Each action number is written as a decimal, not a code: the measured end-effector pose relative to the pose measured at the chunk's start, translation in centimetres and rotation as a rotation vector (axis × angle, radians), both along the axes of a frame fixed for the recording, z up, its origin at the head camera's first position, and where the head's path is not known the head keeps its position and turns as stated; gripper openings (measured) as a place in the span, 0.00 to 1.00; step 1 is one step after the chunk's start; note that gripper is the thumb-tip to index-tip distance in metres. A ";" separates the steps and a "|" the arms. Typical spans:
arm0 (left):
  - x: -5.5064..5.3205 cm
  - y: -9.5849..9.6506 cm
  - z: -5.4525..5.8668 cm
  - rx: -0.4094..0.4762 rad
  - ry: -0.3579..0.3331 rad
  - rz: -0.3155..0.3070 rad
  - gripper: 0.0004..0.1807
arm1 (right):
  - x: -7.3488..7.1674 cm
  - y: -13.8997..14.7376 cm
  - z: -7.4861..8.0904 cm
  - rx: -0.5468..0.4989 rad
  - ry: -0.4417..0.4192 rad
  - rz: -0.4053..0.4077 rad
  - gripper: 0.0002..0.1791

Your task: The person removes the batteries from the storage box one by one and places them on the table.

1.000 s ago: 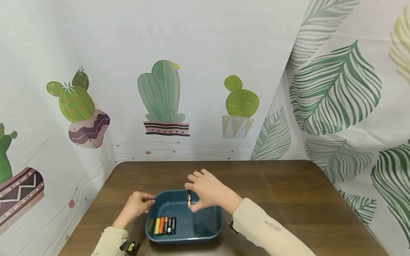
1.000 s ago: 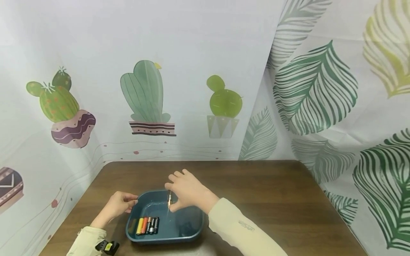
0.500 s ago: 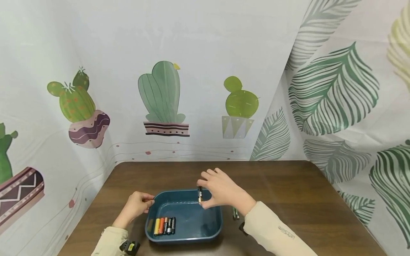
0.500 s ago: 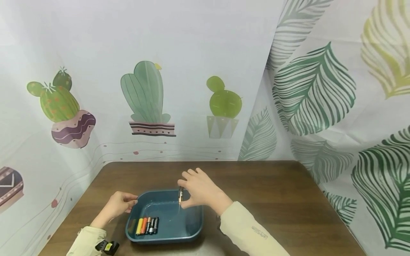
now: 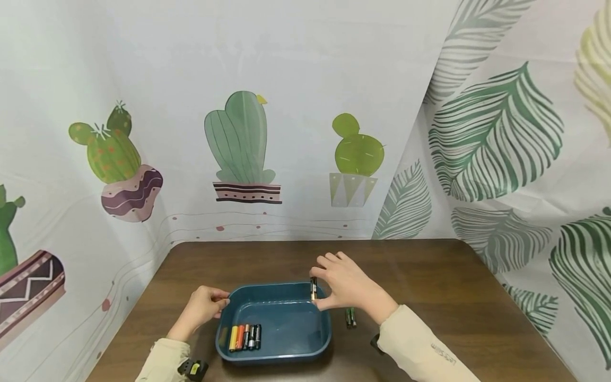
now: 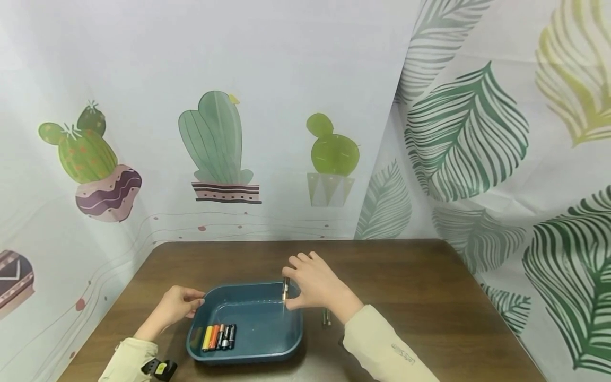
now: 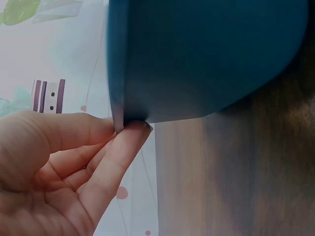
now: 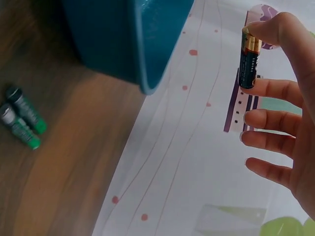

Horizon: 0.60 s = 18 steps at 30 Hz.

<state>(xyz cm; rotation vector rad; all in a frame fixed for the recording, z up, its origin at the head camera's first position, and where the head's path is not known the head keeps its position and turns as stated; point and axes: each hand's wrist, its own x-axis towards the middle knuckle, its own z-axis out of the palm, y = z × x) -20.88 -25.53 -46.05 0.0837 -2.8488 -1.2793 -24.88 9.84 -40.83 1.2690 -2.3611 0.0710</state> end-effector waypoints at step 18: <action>0.0 0.0 0.0 -0.002 0.002 -0.006 0.07 | -0.5 4.3 -2.1 -0.025 -0.107 -0.081 0.26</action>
